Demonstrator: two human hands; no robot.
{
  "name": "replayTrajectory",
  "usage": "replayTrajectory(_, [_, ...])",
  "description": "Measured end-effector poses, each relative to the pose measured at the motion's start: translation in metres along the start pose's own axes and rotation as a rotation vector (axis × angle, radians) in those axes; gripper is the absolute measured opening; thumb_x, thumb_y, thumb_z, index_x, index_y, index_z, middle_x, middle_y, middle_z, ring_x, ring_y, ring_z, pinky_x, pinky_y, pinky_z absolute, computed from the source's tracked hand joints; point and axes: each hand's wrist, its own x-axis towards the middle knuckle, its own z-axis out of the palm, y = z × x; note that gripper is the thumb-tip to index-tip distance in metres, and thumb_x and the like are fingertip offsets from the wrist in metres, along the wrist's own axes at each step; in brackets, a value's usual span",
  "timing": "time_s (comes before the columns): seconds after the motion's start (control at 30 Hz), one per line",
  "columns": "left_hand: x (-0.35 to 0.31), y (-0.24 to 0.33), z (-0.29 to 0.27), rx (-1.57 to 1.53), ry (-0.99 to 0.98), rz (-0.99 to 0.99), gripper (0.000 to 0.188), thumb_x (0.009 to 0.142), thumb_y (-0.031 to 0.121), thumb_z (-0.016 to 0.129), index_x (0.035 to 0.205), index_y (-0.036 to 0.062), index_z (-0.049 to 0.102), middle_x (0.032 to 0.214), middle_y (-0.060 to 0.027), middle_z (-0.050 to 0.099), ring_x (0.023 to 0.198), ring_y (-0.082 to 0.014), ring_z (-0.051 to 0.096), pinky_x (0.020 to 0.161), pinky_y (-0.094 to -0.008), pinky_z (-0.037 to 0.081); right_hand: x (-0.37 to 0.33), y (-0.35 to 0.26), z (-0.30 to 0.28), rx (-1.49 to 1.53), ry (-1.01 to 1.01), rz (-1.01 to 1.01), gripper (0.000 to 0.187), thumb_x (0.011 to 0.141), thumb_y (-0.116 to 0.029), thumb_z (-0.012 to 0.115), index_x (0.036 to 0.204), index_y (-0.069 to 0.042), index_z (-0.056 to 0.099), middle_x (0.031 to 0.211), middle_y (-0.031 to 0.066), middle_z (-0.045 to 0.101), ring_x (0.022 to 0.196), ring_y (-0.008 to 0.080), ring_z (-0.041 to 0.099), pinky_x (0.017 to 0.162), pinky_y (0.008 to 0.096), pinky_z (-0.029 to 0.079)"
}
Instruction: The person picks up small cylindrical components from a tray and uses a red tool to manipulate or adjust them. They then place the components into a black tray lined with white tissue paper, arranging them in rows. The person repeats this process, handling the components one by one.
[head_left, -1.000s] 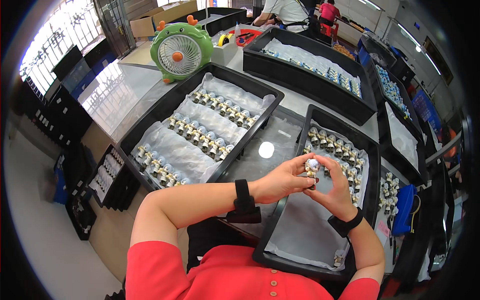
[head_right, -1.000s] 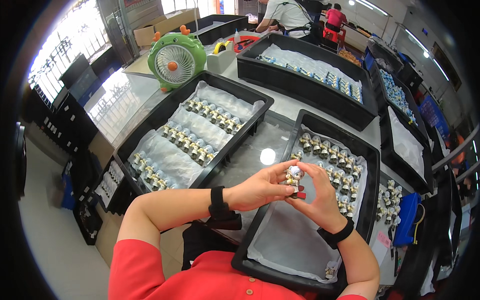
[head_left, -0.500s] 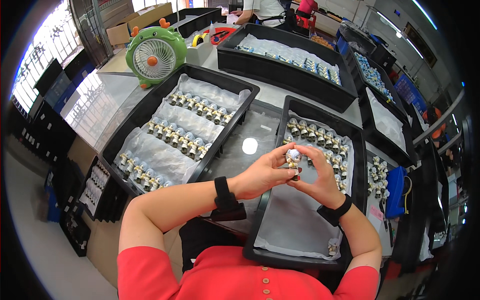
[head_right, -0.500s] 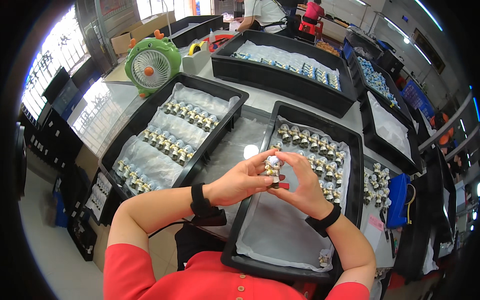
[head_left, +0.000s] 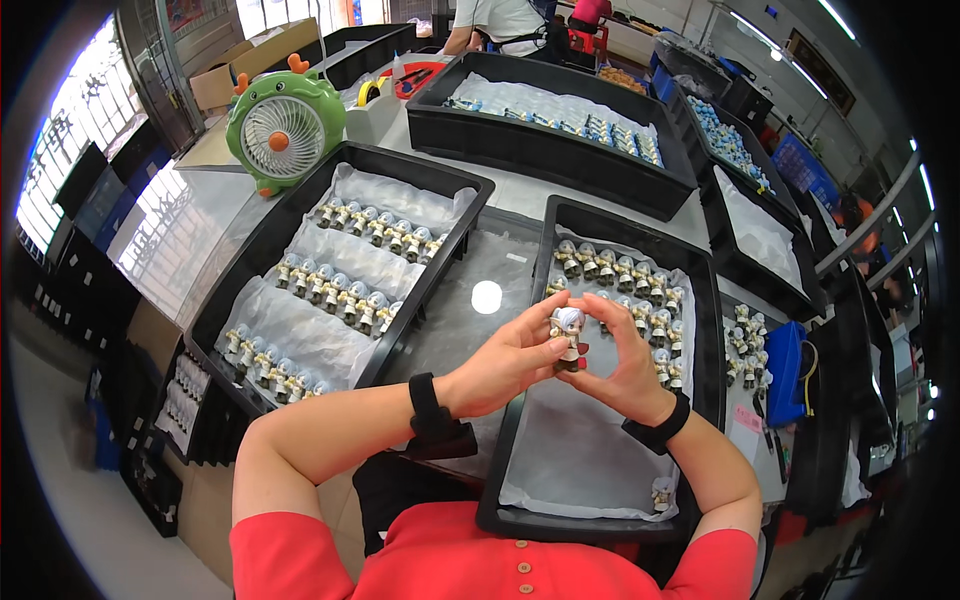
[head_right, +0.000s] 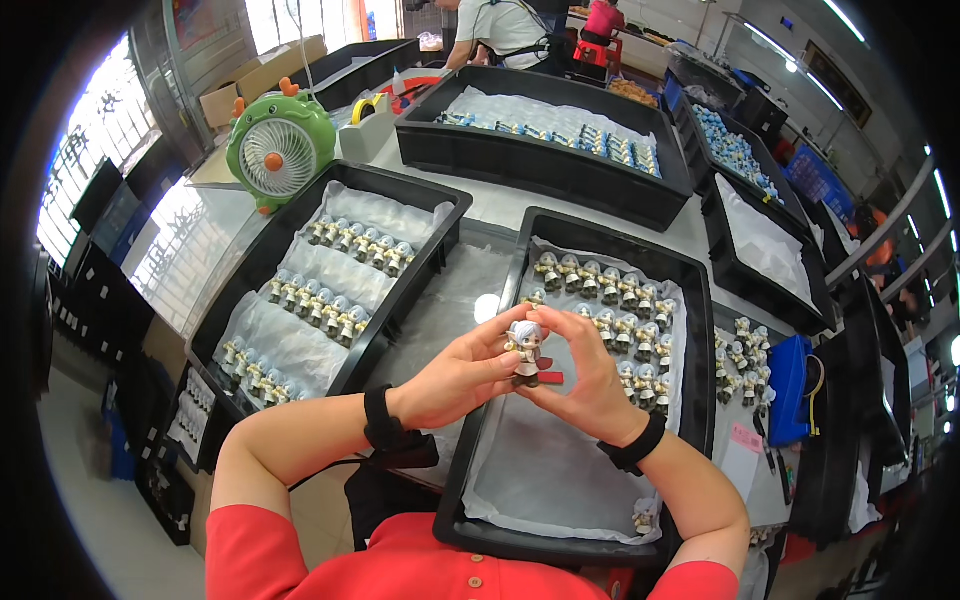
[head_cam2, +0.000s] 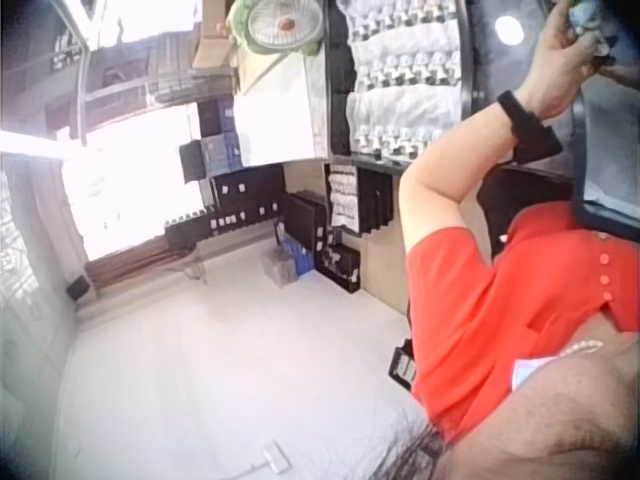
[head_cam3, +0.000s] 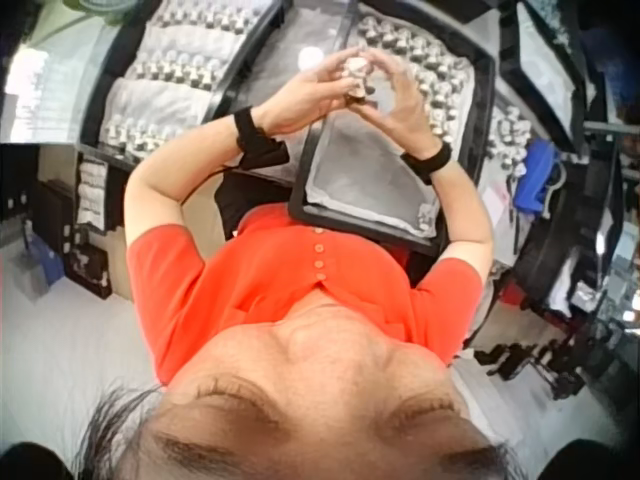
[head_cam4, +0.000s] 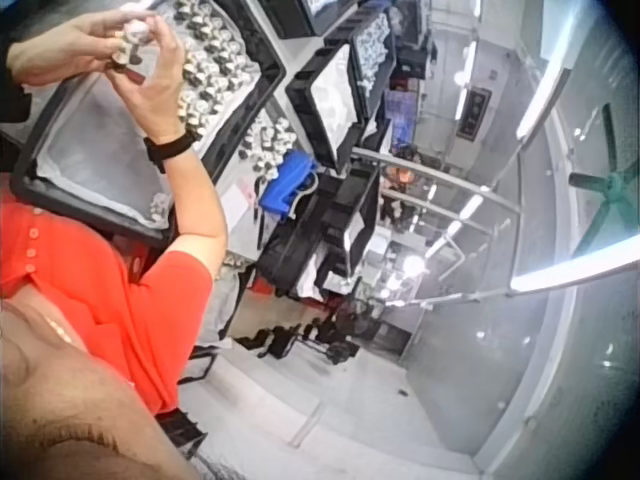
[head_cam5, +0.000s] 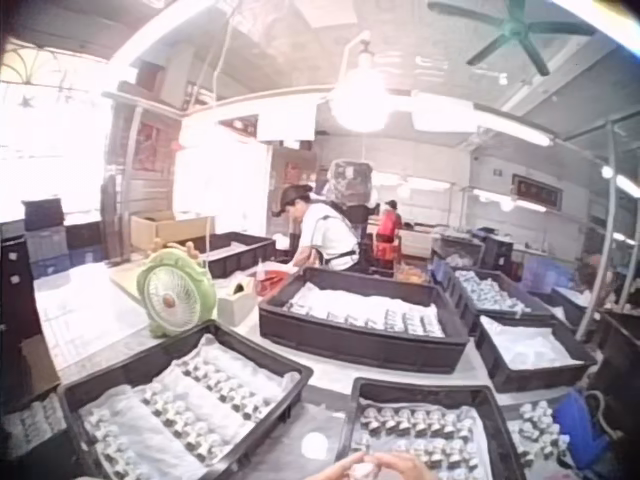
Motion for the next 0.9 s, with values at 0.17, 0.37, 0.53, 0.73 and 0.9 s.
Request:
replayTrajectory(0.17, [0.0001, 0.0002, -0.0007, -0.019, -0.017, 0.013, 0.053, 0.097, 0.015, 0.047, 0.143, 0.0075, 0.022, 0.134, -0.0120, 0.042, 0.121, -0.0358, 0.048, 0.103, -0.0445, 0.038, -0.0031, 0.0035, 0.0008, 0.001, 0.025, -0.002, 0.086, 0.062, -0.012, 0.082, 0.135, -0.006, 0.036, 0.121, 0.0126, 0.052, 0.111, 0.0274, 0.051, 0.097, 0.0381, 0.040])
replayTrajectory(0.37, [-0.0015, 0.0023, 0.0019, -0.097, -0.018, -0.007, 0.052, 0.097, 0.017, 0.048, 0.143, 0.0081, 0.026, 0.126, -0.0076, 0.049, 0.115, -0.0189, 0.052, 0.098, -0.0373, 0.042, -0.0020, -0.0048, -0.0042, 0.037, 0.010, 0.056, 0.088, 0.062, -0.012, 0.082, 0.137, -0.006, 0.035, 0.121, 0.0129, 0.052, 0.112, 0.0266, 0.051, 0.097, 0.0373, 0.040])
replayTrajectory(0.53, [-0.0031, 0.0070, 0.0072, -0.059, -0.045, 0.003, 0.050, 0.098, 0.021, 0.047, 0.143, 0.0090, 0.028, 0.126, -0.0061, 0.050, 0.114, -0.0178, 0.053, 0.097, -0.0370, 0.043, -0.0034, -0.0048, -0.0041, 0.064, -0.014, 0.118, 0.090, 0.063, -0.013, 0.082, 0.138, -0.006, 0.033, 0.127, 0.0128, 0.050, 0.115, 0.0257, 0.051, 0.097, 0.0365, 0.040])
replayTrajectory(0.73, [-0.0032, 0.0052, 0.0040, -0.056, -0.038, -0.010, 0.051, 0.098, 0.021, 0.046, 0.144, 0.0103, 0.027, 0.125, -0.0078, 0.051, 0.112, -0.0189, 0.054, 0.096, -0.0368, 0.044, -0.0045, -0.0018, -0.0022, 0.100, -0.022, 0.116, 0.089, 0.064, -0.014, 0.082, 0.138, -0.006, 0.033, 0.131, 0.0122, 0.047, 0.117, 0.0255, 0.050, 0.098, 0.0362, 0.040])
replayTrajectory(0.9, [-0.0049, 0.0029, 0.0039, -0.069, 0.008, 0.008, 0.041, 0.098, 0.021, 0.046, 0.135, 0.0085, 0.035, 0.123, -0.0102, 0.052, 0.111, -0.0212, 0.056, 0.094, -0.0371, 0.045, -0.0036, -0.0053, -0.0028, 0.127, -0.036, 0.143, 0.090, 0.063, -0.014, 0.082, 0.139, -0.007, 0.032, 0.130, 0.0119, 0.048, 0.117, 0.0249, 0.050, 0.098, 0.0367, 0.039])
